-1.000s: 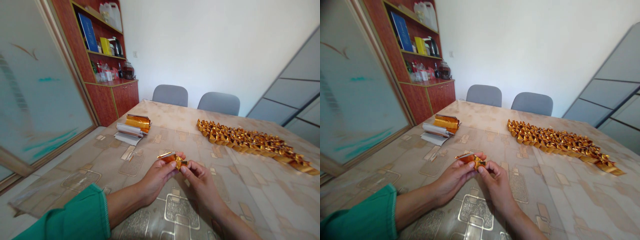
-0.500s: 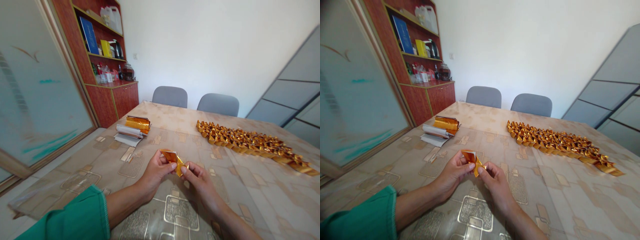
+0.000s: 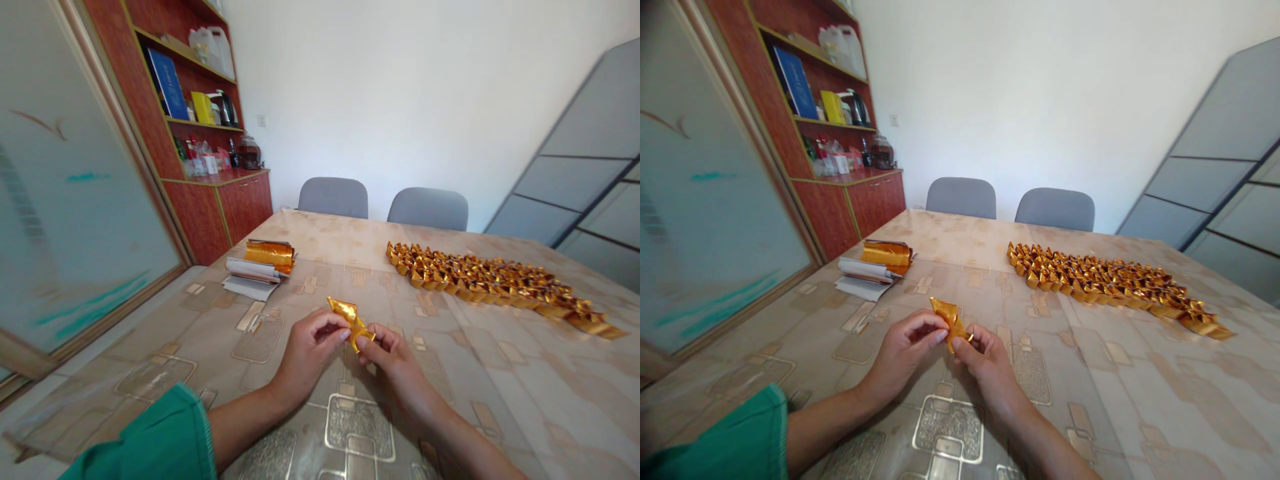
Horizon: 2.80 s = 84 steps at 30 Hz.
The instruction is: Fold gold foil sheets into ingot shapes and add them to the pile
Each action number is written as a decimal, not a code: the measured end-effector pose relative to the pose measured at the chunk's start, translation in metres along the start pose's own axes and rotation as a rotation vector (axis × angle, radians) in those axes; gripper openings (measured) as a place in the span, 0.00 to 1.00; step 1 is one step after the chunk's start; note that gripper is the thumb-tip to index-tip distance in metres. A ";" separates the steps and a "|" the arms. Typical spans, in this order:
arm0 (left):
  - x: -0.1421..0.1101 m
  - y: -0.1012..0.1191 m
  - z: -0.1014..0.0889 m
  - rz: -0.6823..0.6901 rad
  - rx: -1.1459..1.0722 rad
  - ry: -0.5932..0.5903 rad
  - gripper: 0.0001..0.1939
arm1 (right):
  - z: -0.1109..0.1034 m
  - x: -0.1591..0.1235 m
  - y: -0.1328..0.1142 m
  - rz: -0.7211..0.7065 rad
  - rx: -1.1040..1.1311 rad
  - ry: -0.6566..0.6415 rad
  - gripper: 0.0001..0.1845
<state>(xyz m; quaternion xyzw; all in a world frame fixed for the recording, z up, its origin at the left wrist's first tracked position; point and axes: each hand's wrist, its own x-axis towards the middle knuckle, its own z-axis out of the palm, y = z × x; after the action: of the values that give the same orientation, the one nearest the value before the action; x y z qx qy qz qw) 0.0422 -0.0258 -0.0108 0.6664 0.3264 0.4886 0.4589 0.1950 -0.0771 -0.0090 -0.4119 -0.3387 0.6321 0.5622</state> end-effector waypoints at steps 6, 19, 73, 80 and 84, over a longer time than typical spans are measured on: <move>-0.002 0.004 -0.005 0.282 0.338 0.009 0.12 | -0.002 0.001 -0.002 -0.054 0.013 0.047 0.19; 0.001 0.020 -0.009 0.164 0.280 0.059 0.05 | -0.009 0.003 -0.018 -0.496 -0.540 0.144 0.12; -0.009 0.011 0.005 -0.425 -0.398 0.038 0.13 | -0.012 0.007 -0.012 -0.426 -0.662 0.029 0.14; -0.009 0.009 0.005 -0.384 -0.338 0.034 0.10 | -0.008 0.004 -0.016 -0.559 -0.786 0.016 0.13; -0.011 0.009 0.006 -0.366 -0.307 0.041 0.09 | -0.010 0.003 -0.016 -0.539 -0.761 0.000 0.14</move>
<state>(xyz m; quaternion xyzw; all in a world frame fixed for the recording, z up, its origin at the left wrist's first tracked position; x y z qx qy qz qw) 0.0443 -0.0402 -0.0064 0.5086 0.3730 0.4543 0.6291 0.2103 -0.0722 0.0004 -0.4861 -0.6415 0.2944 0.5153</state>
